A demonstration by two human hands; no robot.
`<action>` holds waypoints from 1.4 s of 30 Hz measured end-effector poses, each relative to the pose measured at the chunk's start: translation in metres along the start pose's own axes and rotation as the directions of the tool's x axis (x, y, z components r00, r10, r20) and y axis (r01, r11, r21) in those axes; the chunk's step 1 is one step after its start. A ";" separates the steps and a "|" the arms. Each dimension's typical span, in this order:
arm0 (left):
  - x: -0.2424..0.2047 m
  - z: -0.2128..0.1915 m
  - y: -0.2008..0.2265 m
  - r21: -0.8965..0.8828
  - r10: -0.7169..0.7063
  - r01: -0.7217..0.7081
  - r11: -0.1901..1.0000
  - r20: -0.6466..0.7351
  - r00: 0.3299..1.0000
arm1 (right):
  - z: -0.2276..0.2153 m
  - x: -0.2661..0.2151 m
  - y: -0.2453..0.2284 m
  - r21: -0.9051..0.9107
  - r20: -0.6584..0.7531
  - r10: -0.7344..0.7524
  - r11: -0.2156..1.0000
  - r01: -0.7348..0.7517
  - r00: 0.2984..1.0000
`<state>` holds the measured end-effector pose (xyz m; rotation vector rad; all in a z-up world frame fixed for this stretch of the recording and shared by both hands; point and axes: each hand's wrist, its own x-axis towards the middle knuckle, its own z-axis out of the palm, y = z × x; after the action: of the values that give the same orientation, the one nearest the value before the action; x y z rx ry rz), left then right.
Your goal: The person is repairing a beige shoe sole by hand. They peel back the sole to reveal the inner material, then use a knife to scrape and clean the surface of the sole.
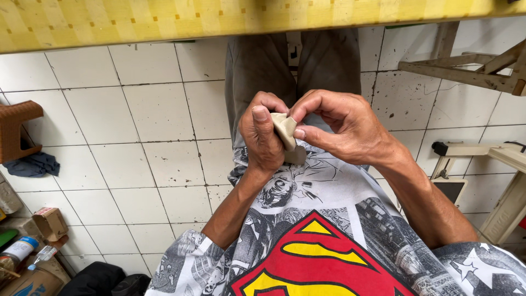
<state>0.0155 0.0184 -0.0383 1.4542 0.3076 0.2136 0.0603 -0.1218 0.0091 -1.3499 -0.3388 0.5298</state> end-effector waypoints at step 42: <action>0.003 0.016 0.018 -0.041 -0.001 0.002 0.999 0.015 1.000 | 0.009 -0.010 -0.015 -0.482 -0.069 -0.097 0.874 0.052 0.993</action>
<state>0.0247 0.0065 -0.0190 1.4145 0.2911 0.2066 0.0504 -0.1219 0.0266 -1.8292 -0.4663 0.3244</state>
